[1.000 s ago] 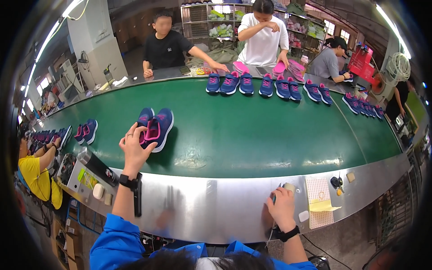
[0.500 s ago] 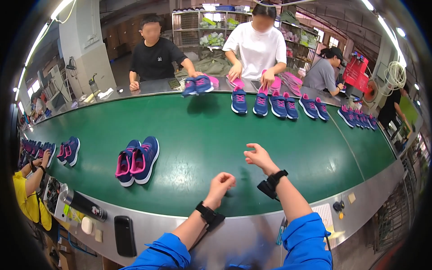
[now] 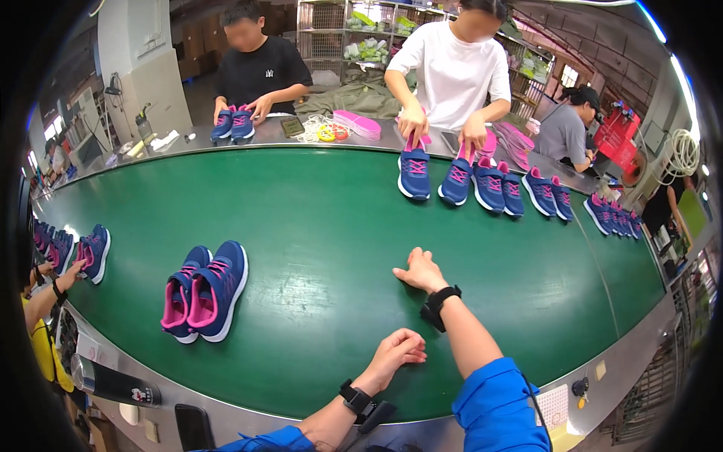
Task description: Inspecting and trimming loose threads from finished sneakers on an assembly line.
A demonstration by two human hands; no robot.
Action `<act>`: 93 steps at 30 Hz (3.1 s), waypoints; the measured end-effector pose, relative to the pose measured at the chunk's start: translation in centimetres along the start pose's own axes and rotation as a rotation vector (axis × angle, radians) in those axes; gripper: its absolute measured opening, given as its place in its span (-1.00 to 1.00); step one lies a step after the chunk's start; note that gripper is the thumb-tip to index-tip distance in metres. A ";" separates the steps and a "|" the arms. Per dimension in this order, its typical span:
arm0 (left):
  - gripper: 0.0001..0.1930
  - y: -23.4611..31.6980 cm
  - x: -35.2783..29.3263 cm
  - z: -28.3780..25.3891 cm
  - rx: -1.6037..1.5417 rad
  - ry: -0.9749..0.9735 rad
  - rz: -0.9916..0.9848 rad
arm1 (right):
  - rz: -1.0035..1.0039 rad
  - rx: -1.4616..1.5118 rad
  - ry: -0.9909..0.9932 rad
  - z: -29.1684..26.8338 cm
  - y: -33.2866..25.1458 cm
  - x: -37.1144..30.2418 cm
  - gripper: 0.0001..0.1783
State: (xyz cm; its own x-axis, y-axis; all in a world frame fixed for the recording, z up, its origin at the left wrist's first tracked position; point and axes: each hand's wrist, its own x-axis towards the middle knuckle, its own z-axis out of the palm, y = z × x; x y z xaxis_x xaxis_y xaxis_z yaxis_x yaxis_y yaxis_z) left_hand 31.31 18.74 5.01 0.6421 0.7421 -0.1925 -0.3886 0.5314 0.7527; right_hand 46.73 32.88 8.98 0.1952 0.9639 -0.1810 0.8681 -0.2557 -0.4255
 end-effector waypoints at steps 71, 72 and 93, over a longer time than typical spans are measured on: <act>-0.70 -2.9 3.9 5.7 0.138 0.541 0.304 | 0.274 1.271 0.577 -2.6 1.3 20.0 -0.13; -0.75 -2.7 3.9 5.7 0.133 0.521 0.286 | 0.228 1.312 0.530 -2.5 1.4 19.9 -0.22; -0.52 4.5 2.7 0.2 0.397 0.928 0.837 | -0.059 0.425 -0.306 -13.2 14.4 -9.3 -0.78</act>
State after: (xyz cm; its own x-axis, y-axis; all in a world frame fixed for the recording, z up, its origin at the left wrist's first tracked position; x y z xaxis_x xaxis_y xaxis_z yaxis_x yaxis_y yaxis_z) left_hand 31.46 23.03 8.02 -0.4500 0.8743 0.1821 -0.1228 -0.2626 0.9571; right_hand 63.45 21.17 16.19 -0.0456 0.9280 -0.3698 0.5995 -0.2707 -0.7532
